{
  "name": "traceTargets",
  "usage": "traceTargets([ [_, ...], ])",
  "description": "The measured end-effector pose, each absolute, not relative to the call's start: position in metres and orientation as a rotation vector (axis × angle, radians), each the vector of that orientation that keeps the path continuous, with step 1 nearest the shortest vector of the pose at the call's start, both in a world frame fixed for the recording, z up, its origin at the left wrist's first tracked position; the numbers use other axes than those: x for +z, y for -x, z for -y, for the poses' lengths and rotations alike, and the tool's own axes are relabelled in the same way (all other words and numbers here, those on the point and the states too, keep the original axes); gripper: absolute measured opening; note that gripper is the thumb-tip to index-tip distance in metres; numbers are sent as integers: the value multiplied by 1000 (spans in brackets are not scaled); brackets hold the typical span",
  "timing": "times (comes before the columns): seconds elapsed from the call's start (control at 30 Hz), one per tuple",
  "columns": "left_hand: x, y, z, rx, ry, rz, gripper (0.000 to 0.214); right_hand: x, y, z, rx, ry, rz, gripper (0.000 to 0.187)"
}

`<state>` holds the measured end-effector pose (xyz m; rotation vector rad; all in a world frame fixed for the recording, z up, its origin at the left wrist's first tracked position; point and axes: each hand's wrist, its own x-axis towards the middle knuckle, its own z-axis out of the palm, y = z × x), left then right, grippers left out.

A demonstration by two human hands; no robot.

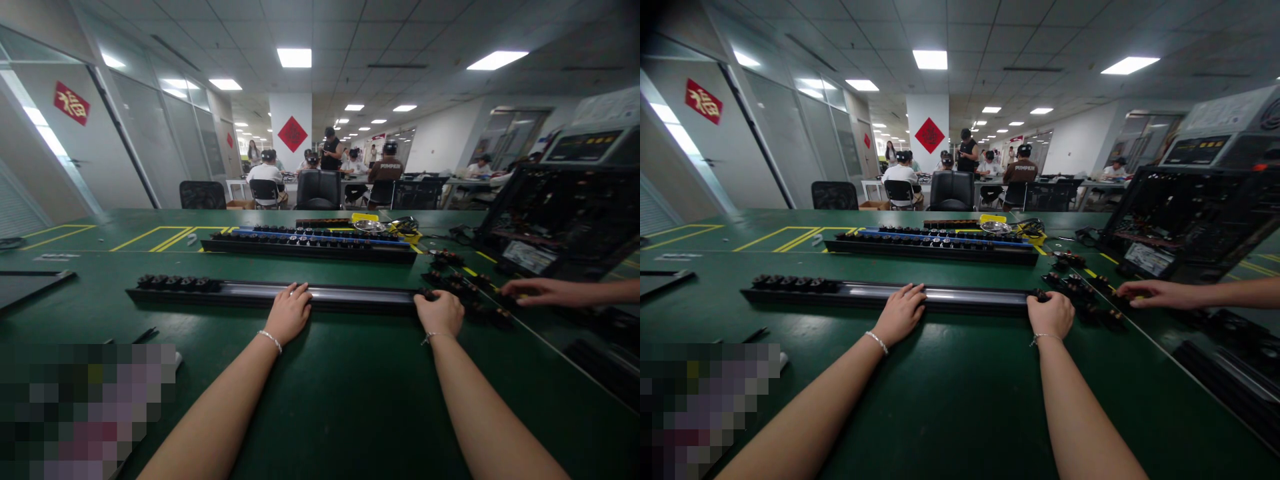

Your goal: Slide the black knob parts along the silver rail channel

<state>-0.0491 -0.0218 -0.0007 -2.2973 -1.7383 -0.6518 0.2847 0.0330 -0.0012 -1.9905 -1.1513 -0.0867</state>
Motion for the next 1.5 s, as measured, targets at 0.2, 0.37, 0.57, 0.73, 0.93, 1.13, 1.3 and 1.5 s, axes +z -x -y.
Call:
traceTargets([
  [0.2, 0, 49, 22, -628, 2297, 1727, 29, 1, -289, -33, -20, 2038, 1065, 41],
  [0.37, -1, 50, 22, -633, 2290, 1726, 29, 1, -292, -35, -7, 2025, 1066, 41],
  [0.57, -1, 50, 21, -641, 2299, 1728, 29, 0, -294, -36, 13, 2020, 1059, 40],
  [0.73, 0, 50, 22, -619, 2293, 1727, 29, 4, -294, -34, 29, 2045, 1040, 40],
  [0.93, 0, 49, 22, -608, 2294, 1729, 29, 6, -303, -36, 109, 2069, 985, 41],
  [1.13, -1, 50, 22, -610, 2292, 1716, 30, 4, -312, -39, 136, 2079, 946, 42],
  [1.3, 0, 50, 23, -603, 2295, 1738, 29, 3, -319, -40, 131, 2040, 903, 39],
  [1.5, 0, 50, 22, -618, 2302, 1737, 29, 4, -328, -42, 160, 2069, 861, 38],
])
